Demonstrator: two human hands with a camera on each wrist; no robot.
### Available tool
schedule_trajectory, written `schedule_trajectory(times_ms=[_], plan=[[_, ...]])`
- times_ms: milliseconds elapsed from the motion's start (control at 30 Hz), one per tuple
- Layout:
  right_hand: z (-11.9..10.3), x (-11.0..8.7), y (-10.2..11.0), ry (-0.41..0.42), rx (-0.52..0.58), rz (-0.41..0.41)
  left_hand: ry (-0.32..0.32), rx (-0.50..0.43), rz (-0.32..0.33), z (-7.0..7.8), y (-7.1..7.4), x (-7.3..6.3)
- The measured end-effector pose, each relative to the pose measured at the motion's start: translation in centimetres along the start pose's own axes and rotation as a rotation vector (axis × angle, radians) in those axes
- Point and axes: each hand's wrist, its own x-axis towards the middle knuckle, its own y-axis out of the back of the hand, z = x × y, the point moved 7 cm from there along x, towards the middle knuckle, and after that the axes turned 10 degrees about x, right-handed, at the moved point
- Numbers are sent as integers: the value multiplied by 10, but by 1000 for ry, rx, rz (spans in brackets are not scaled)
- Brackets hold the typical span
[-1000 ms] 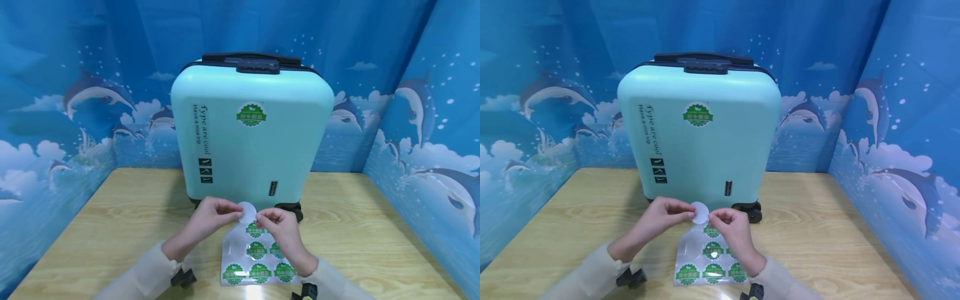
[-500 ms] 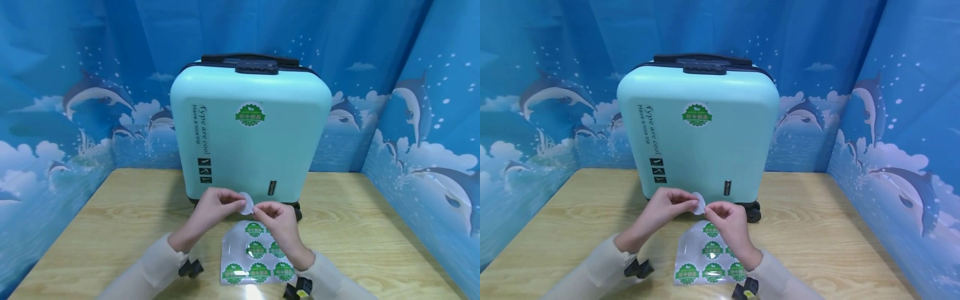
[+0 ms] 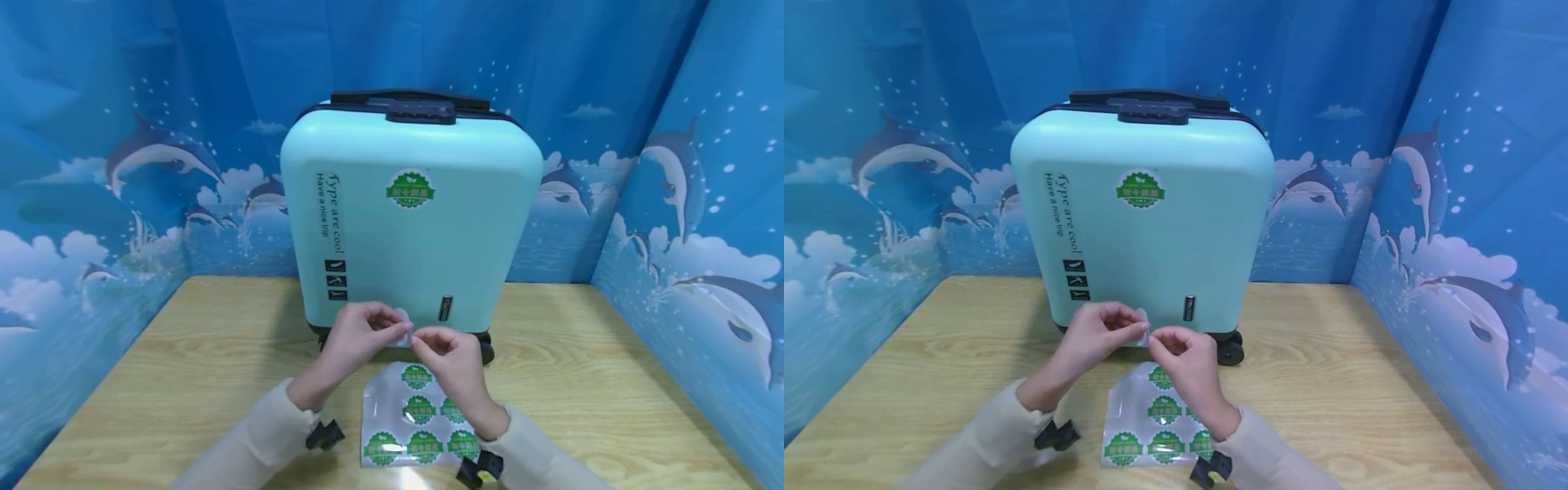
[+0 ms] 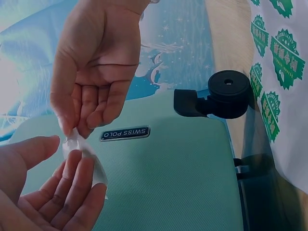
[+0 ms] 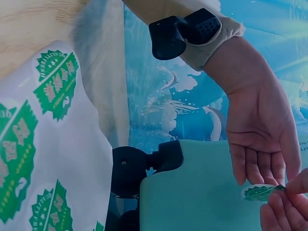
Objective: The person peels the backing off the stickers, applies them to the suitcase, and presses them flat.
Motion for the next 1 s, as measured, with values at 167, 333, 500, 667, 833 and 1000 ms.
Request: schedule_trajectory(times_ms=[167, 333, 500, 667, 833, 1000], plan=[[-1, 1, -1, 3, 2, 3, -17, -3, 18, 2, 0, 1], [-2, 2, -1, 5, 5, 4, -24, -6, 28, 4, 1, 2], [-5, 3, -2, 20, 7, 2, -26, 1, 32, 5, 2, 3], [-7, 5, -3, 24, 5, -6, -21, -4, 30, 6, 2, 2], [-7, 6, -4, 17, 16, -18, -16, -19, 24, 5, 2, 3], [-7, 6, -5, 23, 23, -24, 5, -37, 17, 3, 2, 4]])
